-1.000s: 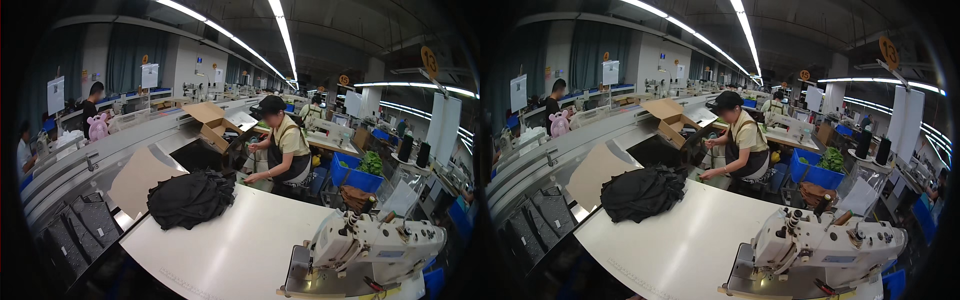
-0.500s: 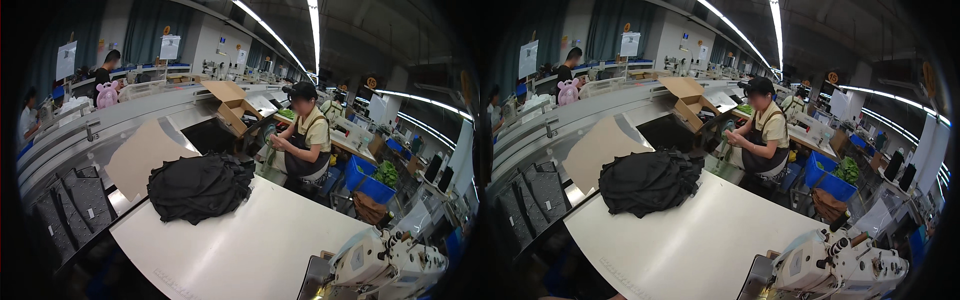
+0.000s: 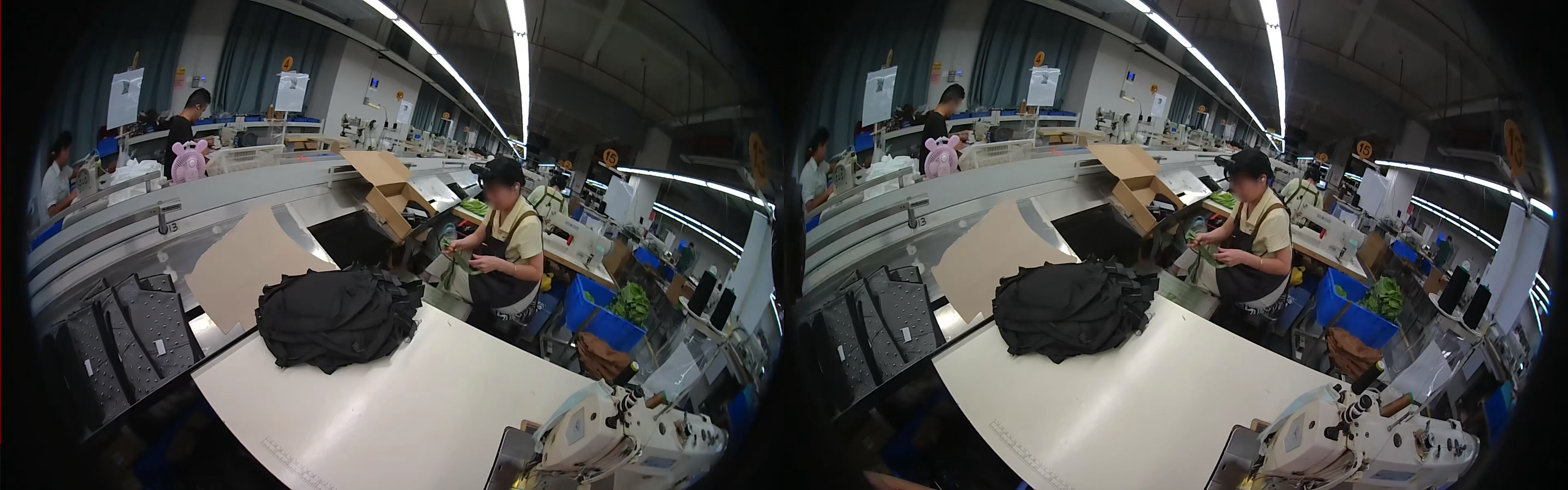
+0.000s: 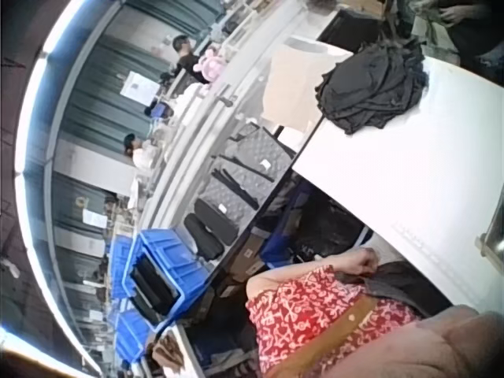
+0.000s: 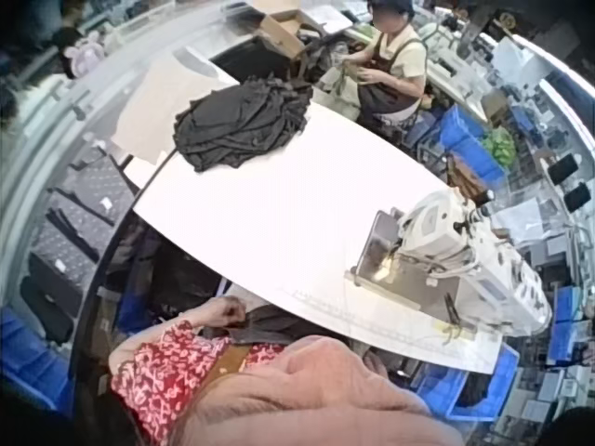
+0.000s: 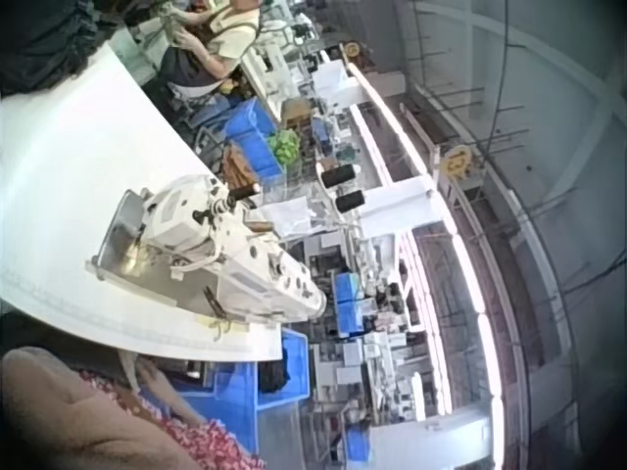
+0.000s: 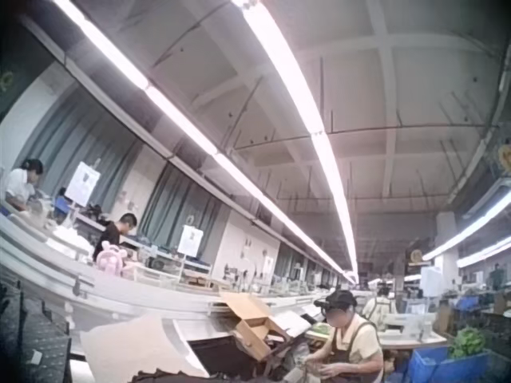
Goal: The person sews fabric or leather components using an industrial sewing machine.
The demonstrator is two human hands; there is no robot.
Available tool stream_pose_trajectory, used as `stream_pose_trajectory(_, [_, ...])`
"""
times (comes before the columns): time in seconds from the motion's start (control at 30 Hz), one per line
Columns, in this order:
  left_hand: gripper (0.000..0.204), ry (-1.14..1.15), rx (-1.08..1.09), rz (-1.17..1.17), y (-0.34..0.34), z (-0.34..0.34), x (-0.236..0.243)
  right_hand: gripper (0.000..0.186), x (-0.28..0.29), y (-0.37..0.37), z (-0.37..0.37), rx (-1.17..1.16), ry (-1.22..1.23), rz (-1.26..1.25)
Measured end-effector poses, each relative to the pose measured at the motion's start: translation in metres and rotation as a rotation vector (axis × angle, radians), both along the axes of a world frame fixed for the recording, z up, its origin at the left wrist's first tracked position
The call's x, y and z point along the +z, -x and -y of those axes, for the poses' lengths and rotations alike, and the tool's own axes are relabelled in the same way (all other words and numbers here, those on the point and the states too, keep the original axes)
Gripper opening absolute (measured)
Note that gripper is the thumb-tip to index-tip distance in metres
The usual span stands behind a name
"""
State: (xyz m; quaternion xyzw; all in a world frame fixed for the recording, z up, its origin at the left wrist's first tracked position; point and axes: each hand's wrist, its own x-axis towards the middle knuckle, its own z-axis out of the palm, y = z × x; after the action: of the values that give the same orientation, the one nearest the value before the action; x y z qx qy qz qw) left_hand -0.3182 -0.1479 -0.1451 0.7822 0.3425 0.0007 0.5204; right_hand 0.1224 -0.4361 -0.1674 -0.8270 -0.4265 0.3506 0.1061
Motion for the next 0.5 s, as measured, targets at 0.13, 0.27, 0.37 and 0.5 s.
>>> stream_pose_trajectory(0.13, [0.017, -0.192, 0.350, 0.127, -0.019, 0.004, 0.027, 0.056, 0.009, 0.004, 0.004, 0.050, 0.014, -0.006])
stream_pose_trajectory(0.27, [0.021, -0.401, 0.290, 0.185, -0.020, 0.006, 0.031, 0.062, 0.029, 0.009, -0.002, 0.142, 0.117, -0.017])
stream_pose_trajectory(0.37, [0.031, -0.480, 0.225, 0.074, -0.015, 0.013, 0.020, 0.055, 0.052, 0.016, -0.011, 0.166, 0.033, -0.024])
stream_pose_trajectory(0.5, [0.042, -0.621, 0.116, 0.029, -0.013, 0.025, 0.002, 0.043, 0.096, 0.034, -0.024, 0.166, -0.151, -0.065])
